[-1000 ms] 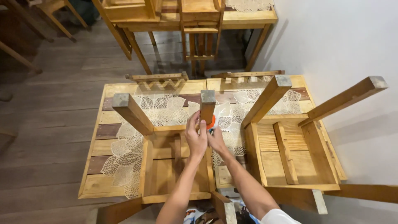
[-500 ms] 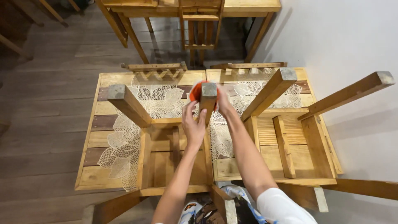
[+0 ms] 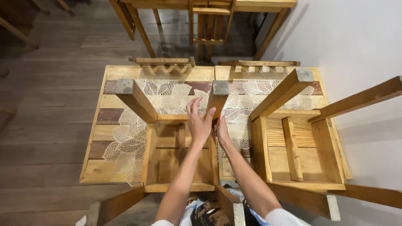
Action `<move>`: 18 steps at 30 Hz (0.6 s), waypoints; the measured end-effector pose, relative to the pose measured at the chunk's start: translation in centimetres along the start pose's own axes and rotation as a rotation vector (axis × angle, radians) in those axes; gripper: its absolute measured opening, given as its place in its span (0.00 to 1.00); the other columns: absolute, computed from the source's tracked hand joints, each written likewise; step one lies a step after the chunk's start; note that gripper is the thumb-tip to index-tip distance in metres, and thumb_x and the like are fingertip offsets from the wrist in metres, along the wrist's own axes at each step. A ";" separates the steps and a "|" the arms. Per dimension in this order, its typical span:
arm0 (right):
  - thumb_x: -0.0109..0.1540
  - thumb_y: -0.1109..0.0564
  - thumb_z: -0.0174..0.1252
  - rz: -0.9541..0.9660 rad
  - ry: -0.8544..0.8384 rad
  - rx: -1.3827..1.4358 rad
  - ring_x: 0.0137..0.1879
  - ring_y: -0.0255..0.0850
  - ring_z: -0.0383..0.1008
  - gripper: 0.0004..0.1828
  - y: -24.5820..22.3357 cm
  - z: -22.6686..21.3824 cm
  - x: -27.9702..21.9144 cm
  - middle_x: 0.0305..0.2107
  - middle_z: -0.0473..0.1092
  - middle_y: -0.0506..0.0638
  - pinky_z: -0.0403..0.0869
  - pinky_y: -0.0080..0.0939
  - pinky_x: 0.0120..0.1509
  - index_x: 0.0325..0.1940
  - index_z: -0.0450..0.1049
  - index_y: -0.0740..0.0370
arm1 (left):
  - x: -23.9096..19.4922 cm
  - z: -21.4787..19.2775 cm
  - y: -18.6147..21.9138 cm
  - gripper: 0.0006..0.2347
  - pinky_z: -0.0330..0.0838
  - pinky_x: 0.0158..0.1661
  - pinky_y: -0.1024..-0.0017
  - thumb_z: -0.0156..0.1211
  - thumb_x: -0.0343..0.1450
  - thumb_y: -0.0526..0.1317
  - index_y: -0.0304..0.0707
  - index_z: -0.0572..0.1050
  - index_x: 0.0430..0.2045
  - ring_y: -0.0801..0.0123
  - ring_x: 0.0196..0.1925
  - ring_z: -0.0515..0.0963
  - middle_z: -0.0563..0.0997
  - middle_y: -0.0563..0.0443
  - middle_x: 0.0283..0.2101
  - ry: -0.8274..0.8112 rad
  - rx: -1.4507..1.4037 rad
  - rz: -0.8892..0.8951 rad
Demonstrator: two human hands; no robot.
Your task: Sanding and cleaning the legs and frame of a wooden stool.
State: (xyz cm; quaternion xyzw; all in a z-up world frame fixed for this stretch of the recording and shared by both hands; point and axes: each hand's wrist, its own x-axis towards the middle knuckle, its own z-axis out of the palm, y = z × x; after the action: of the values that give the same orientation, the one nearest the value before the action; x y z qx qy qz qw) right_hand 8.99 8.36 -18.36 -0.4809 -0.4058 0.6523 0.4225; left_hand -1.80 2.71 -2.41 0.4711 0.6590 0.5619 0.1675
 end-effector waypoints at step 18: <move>0.63 0.66 0.54 -0.882 0.345 -0.691 0.66 0.57 0.53 0.38 -10.8 5.8 -9.7 0.59 0.49 0.65 0.55 0.57 0.75 0.76 0.50 0.71 | -7.4 -3.4 2.9 0.22 0.67 0.64 0.57 0.37 0.81 0.49 0.27 0.72 0.54 0.48 0.63 0.76 0.76 0.36 0.58 0.121 -0.399 0.279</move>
State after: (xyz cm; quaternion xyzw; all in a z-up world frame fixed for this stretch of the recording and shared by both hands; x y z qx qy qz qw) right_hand 6.82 1.84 -4.29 -0.4758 -0.6821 0.1569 0.5326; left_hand 0.53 -5.47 -1.03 0.4807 0.4725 0.7256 0.1384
